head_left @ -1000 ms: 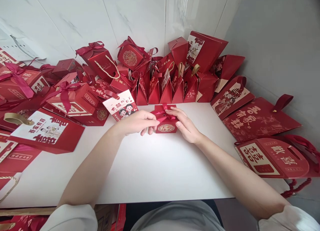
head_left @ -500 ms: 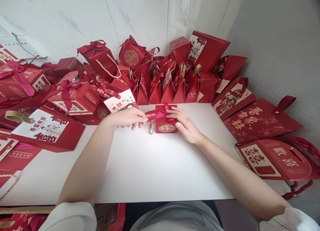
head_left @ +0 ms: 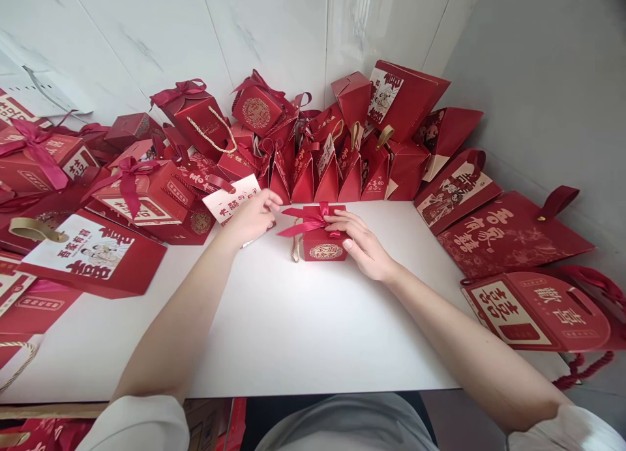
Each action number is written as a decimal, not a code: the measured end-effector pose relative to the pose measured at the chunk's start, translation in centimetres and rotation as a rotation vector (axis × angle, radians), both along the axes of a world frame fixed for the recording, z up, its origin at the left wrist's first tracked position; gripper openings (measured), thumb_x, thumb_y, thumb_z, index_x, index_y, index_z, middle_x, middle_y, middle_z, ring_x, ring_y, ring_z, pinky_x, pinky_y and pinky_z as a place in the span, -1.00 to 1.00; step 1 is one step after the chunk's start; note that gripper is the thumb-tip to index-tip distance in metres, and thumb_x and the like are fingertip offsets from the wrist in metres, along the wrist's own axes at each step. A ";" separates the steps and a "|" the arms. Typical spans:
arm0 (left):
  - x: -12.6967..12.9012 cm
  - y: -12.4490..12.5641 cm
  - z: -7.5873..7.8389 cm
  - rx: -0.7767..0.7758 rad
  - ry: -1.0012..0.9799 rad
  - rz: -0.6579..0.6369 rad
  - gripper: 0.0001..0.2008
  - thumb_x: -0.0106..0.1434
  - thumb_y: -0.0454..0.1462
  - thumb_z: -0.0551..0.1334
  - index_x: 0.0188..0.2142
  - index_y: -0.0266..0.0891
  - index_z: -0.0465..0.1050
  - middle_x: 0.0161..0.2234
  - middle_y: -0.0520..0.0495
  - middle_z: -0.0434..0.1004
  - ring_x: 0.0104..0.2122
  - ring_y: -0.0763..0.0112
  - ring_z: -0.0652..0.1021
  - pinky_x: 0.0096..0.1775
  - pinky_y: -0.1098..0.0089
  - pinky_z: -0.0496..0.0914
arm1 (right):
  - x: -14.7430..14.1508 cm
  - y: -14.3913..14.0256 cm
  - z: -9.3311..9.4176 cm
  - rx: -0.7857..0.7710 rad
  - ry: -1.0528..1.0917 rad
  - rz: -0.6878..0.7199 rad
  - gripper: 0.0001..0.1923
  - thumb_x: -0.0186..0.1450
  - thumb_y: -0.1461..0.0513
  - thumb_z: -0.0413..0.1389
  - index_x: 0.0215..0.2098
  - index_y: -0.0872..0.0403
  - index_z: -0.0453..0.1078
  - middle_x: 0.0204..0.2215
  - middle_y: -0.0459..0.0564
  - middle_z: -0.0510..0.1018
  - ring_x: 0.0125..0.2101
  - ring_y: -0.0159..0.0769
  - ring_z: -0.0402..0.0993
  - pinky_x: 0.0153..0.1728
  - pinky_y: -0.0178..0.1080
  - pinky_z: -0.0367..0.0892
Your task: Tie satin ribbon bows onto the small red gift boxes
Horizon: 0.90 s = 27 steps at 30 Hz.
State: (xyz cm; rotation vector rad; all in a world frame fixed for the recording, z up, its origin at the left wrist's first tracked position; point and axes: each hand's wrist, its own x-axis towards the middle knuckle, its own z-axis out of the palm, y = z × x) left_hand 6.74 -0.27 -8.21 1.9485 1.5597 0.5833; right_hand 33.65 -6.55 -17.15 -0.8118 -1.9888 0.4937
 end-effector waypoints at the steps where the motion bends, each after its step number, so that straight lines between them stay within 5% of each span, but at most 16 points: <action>1: 0.7 -0.3 0.0 0.169 -0.038 0.027 -0.67 0.15 -0.40 0.12 -0.10 -0.13 0.43 -0.07 -0.09 0.54 -0.20 0.31 0.54 -0.23 0.33 0.41 | 0.0 0.0 0.0 0.000 0.001 0.000 -0.60 0.49 -0.02 -0.16 0.10 -0.06 0.34 0.19 -0.02 0.38 0.29 -0.07 0.10 0.28 0.14 0.08; 5: 4.3 -2.8 0.0 0.545 0.011 -0.163 -0.61 0.34 -0.34 -0.01 0.11 -0.18 0.36 0.19 -0.13 0.37 0.21 0.26 0.34 0.24 0.18 0.20 | -0.1 0.0 0.0 0.002 0.001 -0.005 -0.59 0.49 -0.02 -0.17 0.11 -0.06 0.33 0.20 -0.02 0.38 0.29 -0.07 0.09 0.29 0.15 0.07; 9: 7.0 -6.1 -1.1 0.463 0.254 -0.387 -0.46 0.44 -0.16 -0.07 0.36 -0.27 0.03 0.41 -0.21 -0.02 0.40 0.20 0.01 0.37 0.07 -0.14 | 0.0 -0.1 0.0 0.016 0.000 0.007 -0.58 0.49 -0.03 -0.17 0.12 -0.05 0.32 0.19 -0.01 0.39 0.30 -0.07 0.08 0.30 0.14 0.06; 13: 7.8 -7.6 -2.5 0.312 0.385 -0.346 -0.29 0.42 0.01 -0.08 0.39 -0.40 -0.10 0.42 -0.34 -0.17 0.41 0.08 -0.08 0.37 0.01 -0.14 | 0.0 -0.1 0.0 0.020 0.003 0.009 -0.59 0.49 -0.01 -0.16 0.13 -0.04 0.32 0.19 -0.01 0.39 0.30 -0.09 0.09 0.30 0.12 0.05; 18: 7.8 -7.9 -2.3 0.265 0.530 -0.268 -0.18 0.37 0.08 0.00 0.37 -0.53 -0.07 0.40 -0.47 -0.19 0.39 -0.06 -0.01 0.35 0.00 -0.03 | 0.0 0.0 -0.1 0.021 0.003 0.006 -0.59 0.49 -0.02 -0.16 0.12 -0.04 0.33 0.20 -0.01 0.38 0.30 -0.07 0.09 0.29 0.12 0.06; 22: 7.8 -8.1 -1.8 0.159 0.535 -0.211 -0.09 0.33 0.03 0.11 0.37 -0.62 -0.19 0.38 -0.63 -0.28 0.32 -0.21 0.17 0.21 0.04 0.25 | 0.0 0.0 -0.1 0.014 -0.001 0.006 -0.59 0.49 -0.02 -0.16 0.12 -0.05 0.33 0.20 -0.02 0.38 0.30 -0.08 0.08 0.29 0.11 0.05; 27: 7.7 -7.8 -1.9 0.090 0.525 -0.195 -0.08 0.32 -0.07 0.14 0.39 -0.61 -0.34 0.38 -0.59 -0.20 0.29 -0.16 0.26 0.11 0.13 0.33 | 0.0 -0.3 -0.1 0.029 0.037 -0.005 -0.56 0.47 -0.03 -0.12 0.23 -0.08 0.23 0.27 0.00 0.28 0.32 -0.06 0.05 0.32 0.15 0.00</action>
